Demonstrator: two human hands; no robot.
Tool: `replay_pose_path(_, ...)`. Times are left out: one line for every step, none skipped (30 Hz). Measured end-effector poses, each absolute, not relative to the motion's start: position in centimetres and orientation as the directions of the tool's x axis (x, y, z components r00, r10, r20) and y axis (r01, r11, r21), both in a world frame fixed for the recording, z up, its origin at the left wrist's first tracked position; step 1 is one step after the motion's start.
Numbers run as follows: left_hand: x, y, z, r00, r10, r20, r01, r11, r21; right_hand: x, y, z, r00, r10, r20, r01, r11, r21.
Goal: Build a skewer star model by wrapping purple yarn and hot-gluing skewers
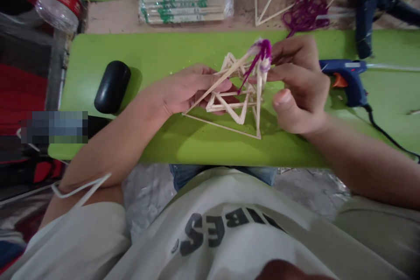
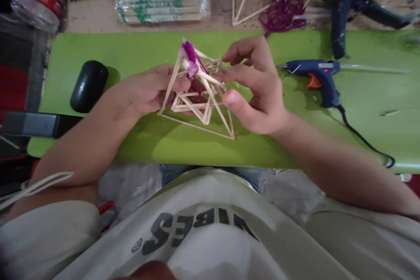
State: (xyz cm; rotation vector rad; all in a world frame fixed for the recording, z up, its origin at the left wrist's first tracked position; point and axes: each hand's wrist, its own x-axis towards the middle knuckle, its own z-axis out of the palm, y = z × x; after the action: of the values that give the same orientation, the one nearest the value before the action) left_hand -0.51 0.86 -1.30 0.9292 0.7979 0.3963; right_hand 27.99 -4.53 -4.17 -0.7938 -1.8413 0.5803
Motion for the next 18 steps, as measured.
replay_pose_path(-0.43,0.84,-1.19,0.648,0.618,-0.445,0.036,0.559,0.829,27.97,-4.56,-4.16,-0.277,0.75,0.601,0.259,0.66,-0.705)
replay_pose_path(-0.36,0.84,-1.09,0.639,0.621,-0.455,0.048,0.558,0.829,27.95,-4.56,-4.2,-0.276,0.752,0.598,0.257,0.657,-0.708)
replay_pose_path(-0.33,0.87,-1.03,0.634,0.62,-0.463,0.06,0.557,0.828,27.95,-4.52,-4.28,-0.274,0.746,0.607,0.252,0.665,-0.703)
replay_pose_path(-0.34,0.91,-0.99,0.635,0.615,-0.467,0.071,0.556,0.828,27.95,-4.46,-4.38,-0.272,0.741,0.614,0.25,0.67,-0.699)
replay_pose_path(-0.38,0.96,-1.0,0.642,0.606,-0.469,0.075,0.559,0.825,27.97,-4.4,-4.48,-0.27,0.743,0.612,0.254,0.668,-0.7)
replay_pose_path(-0.45,1.0,-1.04,0.654,0.595,-0.467,0.071,0.567,0.821,28.0,-4.34,-4.56,-0.266,0.749,0.607,0.259,0.662,-0.703)
replay_pose_path(-0.54,1.04,-1.11,0.668,0.586,-0.459,0.056,0.575,0.816,28.04,-4.3,-4.59,-0.259,0.757,0.6,0.265,0.653,-0.71)
replay_pose_path(-0.62,1.07,-1.2,0.682,0.578,-0.448,0.037,0.584,0.811,28.08,-4.28,-4.57,-0.247,0.766,0.593,0.27,0.642,-0.717)
replay_pose_path(-0.7,1.08,-1.29,0.69,0.576,-0.438,0.019,0.591,0.806,28.1,-4.28,-4.5,-0.239,0.781,0.577,0.275,0.624,-0.731)
replay_pose_path(-0.76,1.07,-1.38,0.693,0.577,-0.432,0.006,0.595,0.804,28.1,-4.28,-4.4,-0.235,0.795,0.559,0.278,0.606,-0.745)
replay_pose_path(-0.79,1.06,-1.46,0.691,0.581,-0.429,0.0,0.594,0.805,28.07,-4.28,-4.3,-0.238,0.799,0.552,0.274,0.6,-0.751)
replay_pose_path(-0.81,1.04,-1.52,0.688,0.585,-0.43,0.003,0.59,0.807,27.98,-4.27,-4.22,-0.245,0.791,0.56,0.263,0.611,-0.747)
replay_pose_path(-0.8,1.02,-1.56,0.682,0.588,-0.435,0.01,0.587,0.809,27.85,-4.28,-4.17,-0.26,0.778,0.572,0.254,0.627,-0.737)
replay_pose_path(-0.78,1.0,-1.58,0.676,0.592,-0.439,0.017,0.583,0.812,27.69,-4.31,-4.18,-0.272,0.757,0.594,0.246,0.652,-0.717)
replay_pose_path(-0.75,0.98,-1.58,0.667,0.601,-0.44,0.019,0.577,0.817,27.55,-4.39,-4.24,-0.273,0.741,0.614,0.246,0.671,-0.7)
replay_pose_path(-0.71,0.98,-1.57,0.661,0.606,-0.443,0.022,0.574,0.819,27.48,-4.53,-4.34,-0.256,0.743,0.618,0.257,0.669,-0.698)
replay_pose_path(-0.66,0.98,-1.53,0.653,0.611,-0.447,0.023,0.574,0.819,27.59,-4.73,-4.46,-0.222,0.778,0.588,0.273,0.629,-0.728)
replay_pose_path(-0.6,0.99,-1.48,0.643,0.618,-0.452,0.022,0.575,0.818,27.97,-4.98,-4.57,-0.174,0.832,0.527,0.289,0.555,-0.78)
